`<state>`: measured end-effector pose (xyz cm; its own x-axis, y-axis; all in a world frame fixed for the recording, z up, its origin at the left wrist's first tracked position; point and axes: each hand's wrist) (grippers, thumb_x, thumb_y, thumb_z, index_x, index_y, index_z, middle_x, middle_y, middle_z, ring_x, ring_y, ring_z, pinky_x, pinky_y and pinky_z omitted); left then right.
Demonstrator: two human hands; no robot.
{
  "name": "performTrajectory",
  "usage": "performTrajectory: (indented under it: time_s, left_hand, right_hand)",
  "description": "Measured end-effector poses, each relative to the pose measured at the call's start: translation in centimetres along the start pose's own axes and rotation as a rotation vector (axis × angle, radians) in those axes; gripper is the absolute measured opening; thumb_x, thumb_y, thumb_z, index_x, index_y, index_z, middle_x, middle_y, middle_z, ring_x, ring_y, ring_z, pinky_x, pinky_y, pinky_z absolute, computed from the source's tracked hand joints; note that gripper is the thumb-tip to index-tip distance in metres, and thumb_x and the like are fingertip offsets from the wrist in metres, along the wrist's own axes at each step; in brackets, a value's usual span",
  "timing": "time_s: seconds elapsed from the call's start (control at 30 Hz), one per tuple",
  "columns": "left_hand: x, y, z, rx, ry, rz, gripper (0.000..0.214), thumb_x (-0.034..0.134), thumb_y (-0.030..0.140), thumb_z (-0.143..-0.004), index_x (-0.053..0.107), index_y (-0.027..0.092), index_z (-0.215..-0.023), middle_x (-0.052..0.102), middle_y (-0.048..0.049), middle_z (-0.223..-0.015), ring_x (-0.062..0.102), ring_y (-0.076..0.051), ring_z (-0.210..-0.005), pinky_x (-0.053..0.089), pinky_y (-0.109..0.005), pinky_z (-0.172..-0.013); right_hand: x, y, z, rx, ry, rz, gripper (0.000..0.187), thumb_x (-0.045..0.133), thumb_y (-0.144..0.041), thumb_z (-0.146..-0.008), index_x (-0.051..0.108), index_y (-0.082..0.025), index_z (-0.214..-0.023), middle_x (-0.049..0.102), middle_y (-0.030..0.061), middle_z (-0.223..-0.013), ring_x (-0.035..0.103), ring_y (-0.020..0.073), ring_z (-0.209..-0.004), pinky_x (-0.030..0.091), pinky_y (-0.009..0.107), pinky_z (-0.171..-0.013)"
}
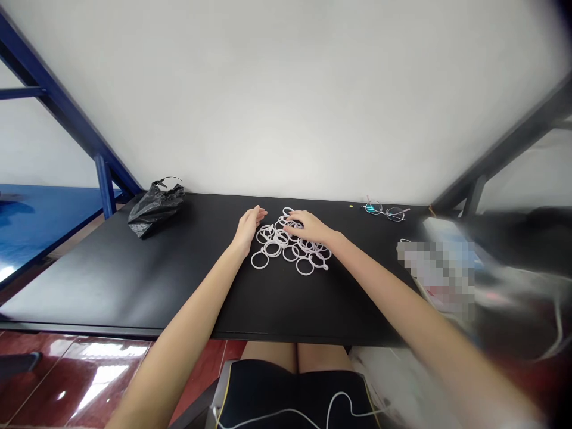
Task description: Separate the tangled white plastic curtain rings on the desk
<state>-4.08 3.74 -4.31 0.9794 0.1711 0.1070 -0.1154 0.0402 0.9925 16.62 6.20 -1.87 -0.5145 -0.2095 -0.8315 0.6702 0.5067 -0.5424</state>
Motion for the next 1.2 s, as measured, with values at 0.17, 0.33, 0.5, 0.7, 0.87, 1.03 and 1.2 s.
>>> performTrajectory:
  time_s: [0.17,0.33,0.5,0.7,0.87,1.03,1.2]
  left_hand:
    - [0.0,0.0,-0.1,-0.006,-0.027,0.019,0.042,0.058,0.052,-0.082,0.064,0.015,-0.1,0.068,-0.0154,-0.121,0.057,-0.025,-0.123,0.037,-0.04,-0.109]
    - [-0.6,0.1,-0.3,-0.013,-0.11,-0.064,0.031,0.063,0.039,-0.076,0.066,0.018,-0.099,0.071,-0.0098,-0.116,0.058,-0.024,-0.121,0.036,-0.039,-0.108]
    - [-1.2,0.3,0.0,0.047,-0.216,-0.332,0.037,0.056,0.017,-0.071,0.063,0.02,-0.107,0.066,-0.0081,-0.122,0.059,-0.022,-0.114,0.044,-0.038,-0.1]
    - [-1.9,-0.5,0.0,0.289,-0.151,-0.942,0.029,0.056,0.02,-0.076,0.063,0.015,-0.104,0.065,-0.0094,-0.098,0.061,-0.024,-0.096,0.049,-0.039,-0.089]
    - [-2.0,-0.6,-0.2,0.347,-0.133,-1.091,0.026,0.053,0.025,-0.081,0.065,0.016,-0.102,0.063,-0.0088,-0.093,0.06,-0.024,-0.09,0.049,-0.037,-0.084]
    - [-1.8,0.0,0.1,0.326,-0.164,-1.094,0.02,0.051,0.028,-0.083,0.066,0.017,-0.09,0.062,-0.0082,-0.092,0.061,-0.022,-0.088,0.049,-0.033,-0.082]
    - [-1.8,0.3,0.4,0.322,-0.165,-1.164,0.015,0.052,0.026,-0.083,0.064,0.018,-0.086,0.061,-0.0067,-0.086,0.06,-0.021,-0.079,0.048,-0.033,-0.077]
  right_hand:
    - [-0.5,0.9,1.3,0.013,0.107,-0.075,0.014,0.067,-0.031,-0.08,0.071,-0.02,-0.087,0.071,0.0068,-0.104,0.065,0.0245,-0.101,0.047,0.04,-0.095]
    - [-0.5,1.5,2.8,0.103,0.199,-0.133,0.008,0.067,-0.024,-0.076,0.07,-0.02,-0.082,0.074,0.0034,-0.095,0.067,0.0223,-0.094,0.048,0.036,-0.087]
    - [0.2,1.6,4.1,0.102,0.285,-0.234,0.011,0.066,-0.028,-0.078,0.07,-0.02,-0.085,0.074,0.004,-0.091,0.068,0.0206,-0.09,0.05,0.033,-0.082]
    - [0.3,1.3,2.9,0.137,0.276,-0.216,0.015,0.064,-0.03,-0.081,0.068,-0.019,-0.09,0.074,0.0059,-0.093,0.068,0.0191,-0.091,0.051,0.033,-0.083]
    - [0.3,0.5,-0.2,0.193,0.189,-0.061,0.023,0.065,-0.037,-0.083,0.067,-0.018,-0.097,0.072,0.0067,-0.096,0.066,0.019,-0.087,0.049,0.029,-0.075]
    - [0.5,-1.0,-2.0,0.248,0.099,0.12,0.028,0.066,-0.036,-0.08,0.066,-0.017,-0.101,0.071,0.0079,-0.101,0.064,0.0206,-0.088,0.047,0.029,-0.072]
    - [0.1,-2.0,-3.2,0.319,-0.019,0.245,0.015,0.065,-0.011,-0.073,0.066,-0.017,-0.087,0.071,0.0098,-0.096,0.065,0.0226,-0.09,0.045,0.027,-0.069]
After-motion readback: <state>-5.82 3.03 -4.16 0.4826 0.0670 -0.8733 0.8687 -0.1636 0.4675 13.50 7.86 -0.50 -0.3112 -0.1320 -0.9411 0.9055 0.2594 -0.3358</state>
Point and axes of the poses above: each hand's wrist, its own z-axis away from the middle knuckle, its own x-axis out of the palm, y = z × x
